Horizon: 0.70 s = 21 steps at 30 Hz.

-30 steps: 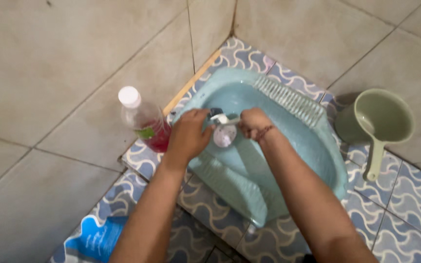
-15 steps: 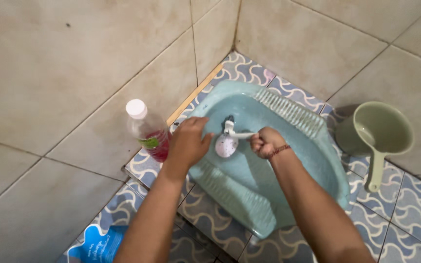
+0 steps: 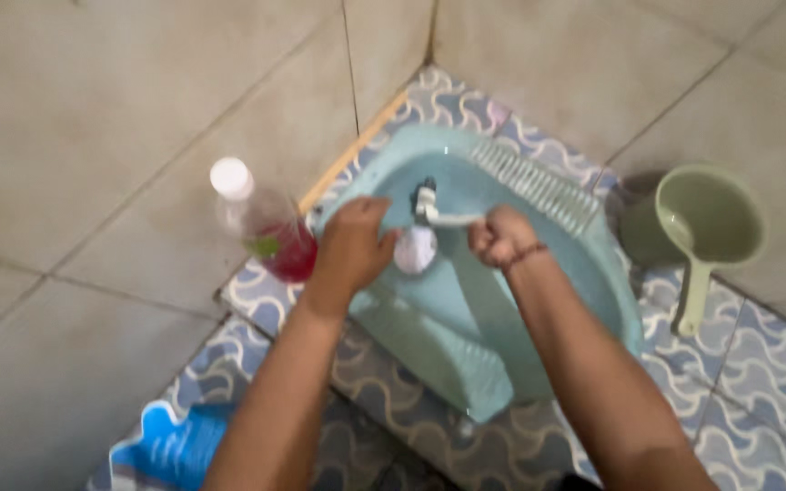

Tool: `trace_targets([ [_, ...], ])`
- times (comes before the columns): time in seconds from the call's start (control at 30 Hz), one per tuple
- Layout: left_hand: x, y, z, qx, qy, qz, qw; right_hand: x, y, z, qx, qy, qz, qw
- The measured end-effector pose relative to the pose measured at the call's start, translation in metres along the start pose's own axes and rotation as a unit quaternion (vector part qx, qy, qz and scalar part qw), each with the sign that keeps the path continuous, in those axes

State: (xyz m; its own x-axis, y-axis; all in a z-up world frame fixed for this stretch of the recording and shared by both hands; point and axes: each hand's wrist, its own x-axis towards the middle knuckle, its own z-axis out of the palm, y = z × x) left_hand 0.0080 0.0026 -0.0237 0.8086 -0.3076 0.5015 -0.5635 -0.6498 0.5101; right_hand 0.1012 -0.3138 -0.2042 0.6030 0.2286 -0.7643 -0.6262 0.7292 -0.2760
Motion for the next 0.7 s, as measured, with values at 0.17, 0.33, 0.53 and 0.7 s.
trace_targets([
  [0.17,0.007,0.005,-0.006,0.003,-0.024,-0.001,1.0,-0.01,0.035,0.003,-0.293,0.109,-0.207,0.927],
  [0.33,0.006,0.001,-0.002,0.002,-0.019,-0.001,1.0,-0.025,0.048,0.048,-0.596,0.132,-0.365,0.703],
  [0.53,-0.005,0.001,-0.002,0.012,-0.003,0.027,1.0,-0.023,0.053,0.065,-0.762,0.103,-0.447,0.458],
  [0.7,-0.007,-0.008,-0.013,0.0,-0.002,0.026,1.0,-0.035,0.056,0.075,-0.75,0.073,-0.534,0.384],
])
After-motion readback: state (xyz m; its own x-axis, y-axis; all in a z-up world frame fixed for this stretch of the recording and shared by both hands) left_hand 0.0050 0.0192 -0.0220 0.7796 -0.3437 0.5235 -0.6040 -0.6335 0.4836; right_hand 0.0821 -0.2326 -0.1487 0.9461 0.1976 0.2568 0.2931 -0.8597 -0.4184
